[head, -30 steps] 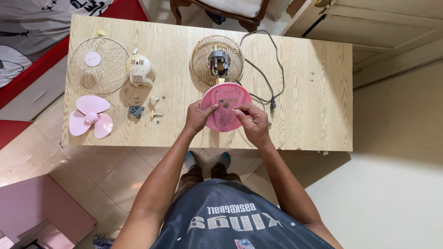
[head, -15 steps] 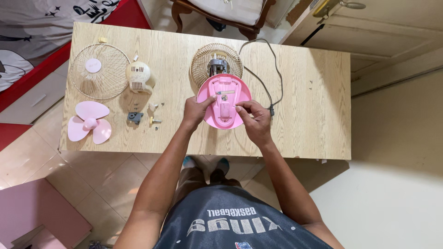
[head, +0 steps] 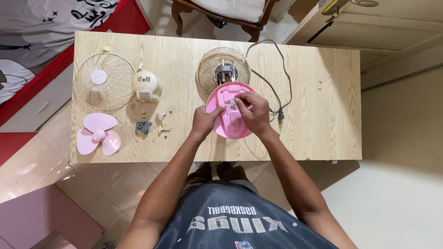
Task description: The person assembles a small electric fan on a wooden table, attaching the pink base to the fan stand and securing it with screws. They handle the fan cage, motor housing, and base components, repeatedly adjusting and tightening the base to the stand.
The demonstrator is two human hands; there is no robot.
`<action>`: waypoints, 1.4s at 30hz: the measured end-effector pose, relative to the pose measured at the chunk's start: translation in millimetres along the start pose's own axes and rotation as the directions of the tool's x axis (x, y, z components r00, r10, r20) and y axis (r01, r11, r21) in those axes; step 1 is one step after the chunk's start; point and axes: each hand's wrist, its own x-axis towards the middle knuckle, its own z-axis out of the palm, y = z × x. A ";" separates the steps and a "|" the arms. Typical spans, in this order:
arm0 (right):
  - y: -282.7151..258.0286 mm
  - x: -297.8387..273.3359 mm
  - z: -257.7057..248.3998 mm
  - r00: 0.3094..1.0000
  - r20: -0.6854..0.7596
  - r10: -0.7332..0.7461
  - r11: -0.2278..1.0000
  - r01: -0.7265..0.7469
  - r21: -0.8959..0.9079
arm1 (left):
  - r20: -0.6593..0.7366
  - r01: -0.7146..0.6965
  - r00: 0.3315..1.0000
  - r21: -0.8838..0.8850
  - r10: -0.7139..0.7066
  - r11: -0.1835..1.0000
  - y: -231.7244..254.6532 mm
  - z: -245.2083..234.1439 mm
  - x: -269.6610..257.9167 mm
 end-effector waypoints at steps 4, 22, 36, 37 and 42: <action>-1.5 15.2 6.8 0.997 0.069 -0.019 0.994 0.026 -0.109 | 0.032 -0.007 0.999 -0.016 0.008 1.000 6.8 -3.2 4.2; 6.1 36.6 13.9 0.955 0.228 -0.190 0.880 0.269 -0.392 | 0.115 0.023 0.993 -0.129 -0.008 0.991 1.7 -2.4 -3.1; -1.2 42.7 15.2 0.913 0.310 -0.267 0.811 0.386 -0.440 | -0.154 -0.267 0.951 0.016 0.267 0.963 9.4 8.6 -13.6; -2.1 42.7 15.1 0.912 0.312 -0.268 0.812 0.388 -0.436 | -0.156 -0.251 0.954 0.060 0.257 0.966 11.1 9.2 -15.4; -5.7 43.0 14.1 0.918 0.297 -0.263 0.836 0.371 -0.405 | -0.159 -0.253 0.949 0.138 0.274 0.957 17.1 9.4 -19.2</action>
